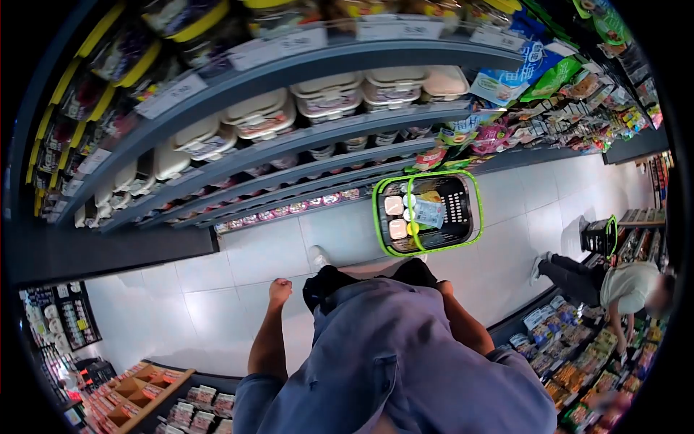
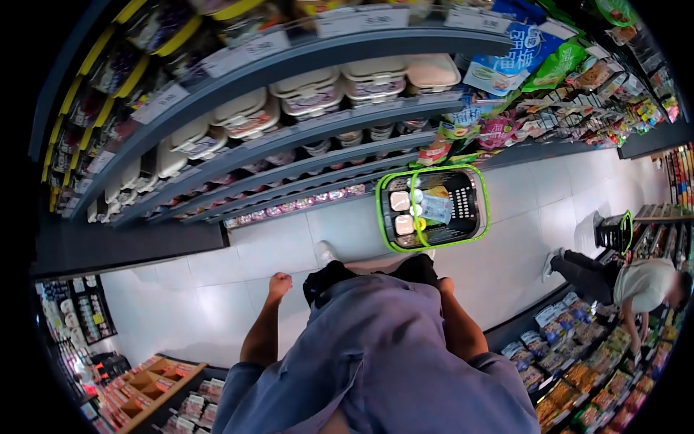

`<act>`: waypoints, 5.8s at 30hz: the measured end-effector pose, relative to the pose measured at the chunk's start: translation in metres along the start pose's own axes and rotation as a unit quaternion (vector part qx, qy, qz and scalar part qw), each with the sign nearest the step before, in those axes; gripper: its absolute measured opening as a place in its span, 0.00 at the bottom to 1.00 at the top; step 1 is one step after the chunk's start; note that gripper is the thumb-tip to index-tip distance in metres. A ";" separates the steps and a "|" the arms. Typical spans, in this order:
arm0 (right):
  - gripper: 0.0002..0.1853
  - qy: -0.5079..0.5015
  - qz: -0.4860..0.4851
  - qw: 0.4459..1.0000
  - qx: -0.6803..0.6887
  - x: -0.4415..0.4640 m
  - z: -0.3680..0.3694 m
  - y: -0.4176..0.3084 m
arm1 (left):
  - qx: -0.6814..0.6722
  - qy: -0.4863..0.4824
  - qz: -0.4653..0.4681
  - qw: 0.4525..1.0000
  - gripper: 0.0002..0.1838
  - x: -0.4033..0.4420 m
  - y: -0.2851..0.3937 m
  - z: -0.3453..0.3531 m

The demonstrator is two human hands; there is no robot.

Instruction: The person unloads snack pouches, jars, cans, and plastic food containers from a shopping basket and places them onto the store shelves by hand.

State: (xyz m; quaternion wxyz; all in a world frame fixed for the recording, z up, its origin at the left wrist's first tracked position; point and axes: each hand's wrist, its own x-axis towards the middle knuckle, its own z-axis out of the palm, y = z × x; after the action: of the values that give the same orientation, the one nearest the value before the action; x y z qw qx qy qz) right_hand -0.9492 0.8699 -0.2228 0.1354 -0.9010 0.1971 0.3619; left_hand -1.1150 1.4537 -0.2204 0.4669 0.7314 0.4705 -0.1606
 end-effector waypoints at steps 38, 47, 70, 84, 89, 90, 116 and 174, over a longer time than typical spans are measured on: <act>0.53 -0.052 -0.136 0.989 -0.010 0.516 0.175 -0.100 | 0.084 -0.241 0.377 0.890 0.09 -0.062 0.096 0.475; 0.54 -0.029 -0.138 0.990 -0.019 0.533 0.193 -0.115 | 0.088 -0.213 0.398 0.888 0.13 -0.058 0.089 0.467; 0.30 -0.252 -0.277 0.863 0.340 0.165 -0.228 -0.038 | -0.111 -0.102 0.221 0.964 0.55 -0.170 0.251 0.465; 0.27 -0.334 -0.393 0.795 0.321 -0.050 -0.340 -0.093 | -0.478 -0.126 0.176 0.851 0.37 -0.337 0.401 0.289; 0.35 -0.308 -0.544 0.723 0.293 -0.086 -0.362 -0.107 | -0.631 -0.180 0.166 0.736 0.31 -0.362 0.415 0.279; 0.37 -0.292 -0.576 0.705 0.293 -0.094 -0.363 -0.109 | -0.633 -0.179 0.171 0.734 0.31 -0.363 0.416 0.278; 0.40 -0.356 -0.460 0.673 0.457 -0.162 -0.326 -0.112 | -0.165 0.169 0.474 0.848 0.51 -0.377 0.411 0.225; 0.32 -0.385 -0.278 0.746 0.466 -0.055 -0.379 -0.112 | -0.328 -0.094 0.304 0.890 0.39 -0.324 0.470 0.292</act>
State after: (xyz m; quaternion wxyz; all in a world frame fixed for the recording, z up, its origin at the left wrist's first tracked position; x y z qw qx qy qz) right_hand -0.7080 0.8372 0.0930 0.6975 -0.5247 0.0131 0.4879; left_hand -0.8254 0.9785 0.0977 0.7482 0.6253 0.2051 0.0846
